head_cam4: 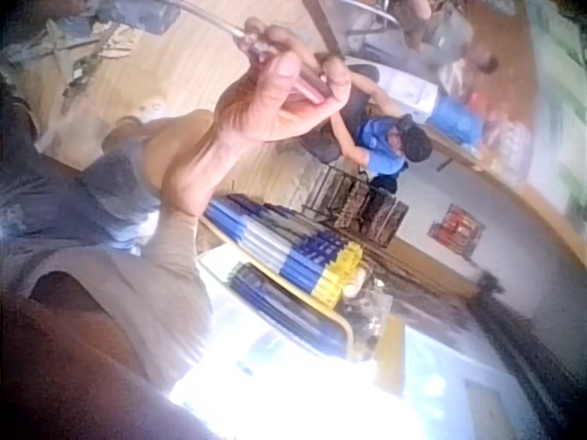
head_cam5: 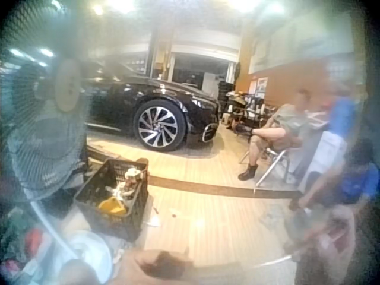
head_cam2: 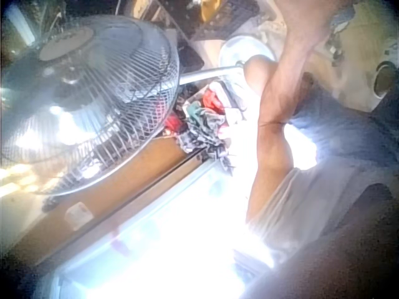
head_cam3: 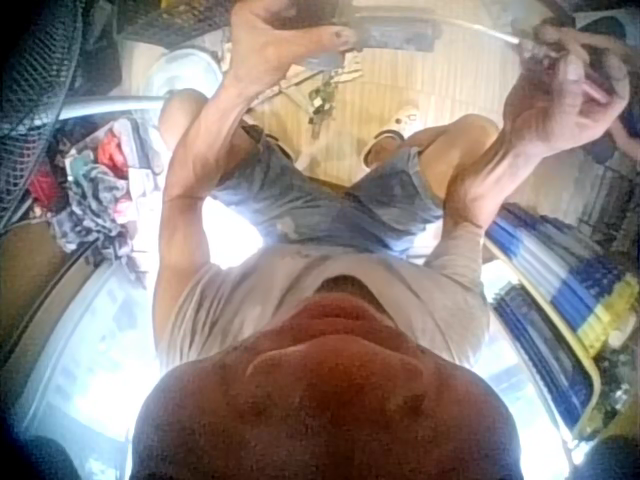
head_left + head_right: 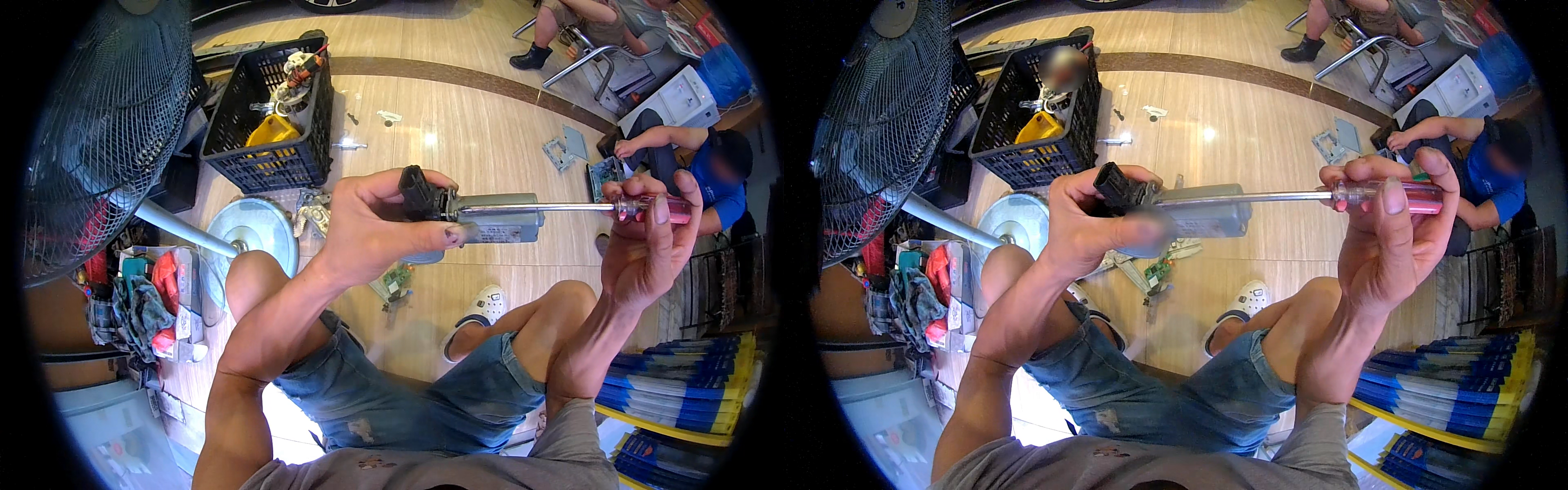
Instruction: The person disassembles and repairs a car power window motor by hand and with a screwdriver. The person removes the outer casing, inspects the internal armature and gears, and then uses a screwdriver to reassemble the components.
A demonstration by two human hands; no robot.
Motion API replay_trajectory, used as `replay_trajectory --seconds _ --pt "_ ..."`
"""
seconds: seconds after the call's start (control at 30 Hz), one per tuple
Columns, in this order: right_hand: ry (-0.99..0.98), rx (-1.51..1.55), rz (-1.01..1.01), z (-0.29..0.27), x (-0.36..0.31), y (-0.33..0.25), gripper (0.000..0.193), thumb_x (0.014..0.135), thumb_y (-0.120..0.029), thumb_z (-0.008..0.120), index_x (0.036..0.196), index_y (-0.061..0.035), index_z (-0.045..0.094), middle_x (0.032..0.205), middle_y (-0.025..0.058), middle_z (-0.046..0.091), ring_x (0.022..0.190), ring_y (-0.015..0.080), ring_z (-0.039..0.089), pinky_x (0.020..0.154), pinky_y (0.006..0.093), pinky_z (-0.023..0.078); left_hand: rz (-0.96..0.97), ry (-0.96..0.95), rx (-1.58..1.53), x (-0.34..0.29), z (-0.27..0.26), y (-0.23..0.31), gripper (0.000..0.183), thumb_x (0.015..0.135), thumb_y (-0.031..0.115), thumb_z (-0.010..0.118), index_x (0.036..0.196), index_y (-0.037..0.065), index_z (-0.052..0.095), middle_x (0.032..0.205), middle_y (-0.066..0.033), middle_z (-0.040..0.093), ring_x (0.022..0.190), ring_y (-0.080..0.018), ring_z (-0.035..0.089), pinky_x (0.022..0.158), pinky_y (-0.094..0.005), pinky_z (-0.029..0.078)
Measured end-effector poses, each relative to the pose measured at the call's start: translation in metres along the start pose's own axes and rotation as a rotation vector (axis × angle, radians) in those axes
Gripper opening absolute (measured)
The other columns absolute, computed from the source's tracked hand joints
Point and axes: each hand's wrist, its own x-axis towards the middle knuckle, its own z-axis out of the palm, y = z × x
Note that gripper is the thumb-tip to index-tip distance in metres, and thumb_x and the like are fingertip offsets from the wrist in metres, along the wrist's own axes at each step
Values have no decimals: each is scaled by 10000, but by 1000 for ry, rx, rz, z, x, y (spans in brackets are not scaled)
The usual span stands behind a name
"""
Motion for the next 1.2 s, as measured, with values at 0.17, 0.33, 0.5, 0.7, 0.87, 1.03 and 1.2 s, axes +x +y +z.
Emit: replay_trajectory --seconds 0.17,0.33,0.5,0.7,0.87,1.03,1.2 --pt "-29 2 9 0 1 0 357 947 -99 576 1268 -47 431 970 213 664 908 263 652 795 494 564 -5 -9 -19 0 -2 -1 433 754 -34 781 1146 -65 600 937 -121 702 824 -147 681 741 -277 568" --pt "-9 -21 50 -1 1 -2 352 949 -104 573 1265 -48 428 970 211 657 887 272 649 772 474 565 2 -21 -20 1 1 -2 429 757 -37 777 1147 -65 599 939 -129 702 825 -151 682 745 -279 569" --pt "-21 -19 16 3 2 -3 357 945 -93 579 1264 -45 425 949 215 656 866 275 648 762 469 566 -44 75 -56 0 7 3 448 658 71 851 1048 -46 663 886 -62 692 760 -106 643 717 -253 528" --pt "-62 -29 -4 0 2 -2 342 946 -95 571 1254 -46 431 952 210 653 857 282 667 788 450 576 -54 71 -63 1 6 2 438 661 68 849 1040 -50 665 900 -68 692 771 -111 647 720 -257 531" --pt "-113 -66 -24 -1 4 -4 322 949 -101 564 1246 -60 446 974 190 653 871 281 681 822 443 585 -54 80 -45 1 6 0 439 657 78 852 1032 -55 666 906 -74 690 772 -110 644 721 -259 531" --pt "-145 -28 8 -3 5 -6 334 939 -103 585 1247 -68 459 985 182 661 911 278 668 855 462 555 -56 82 -20 1 4 -2 443 660 96 855 1030 -57 665 903 -72 689 771 -108 640 720 -259 530" --pt "-127 20 6 -12 6 1 326 937 -65 567 1232 -49 429 981 240 645 877 311 672 812 520 570 -25 -1 -39 1 0 -5 432 745 -7 798 1128 -70 609 905 -122 705 800 -143 681 733 -277 563"
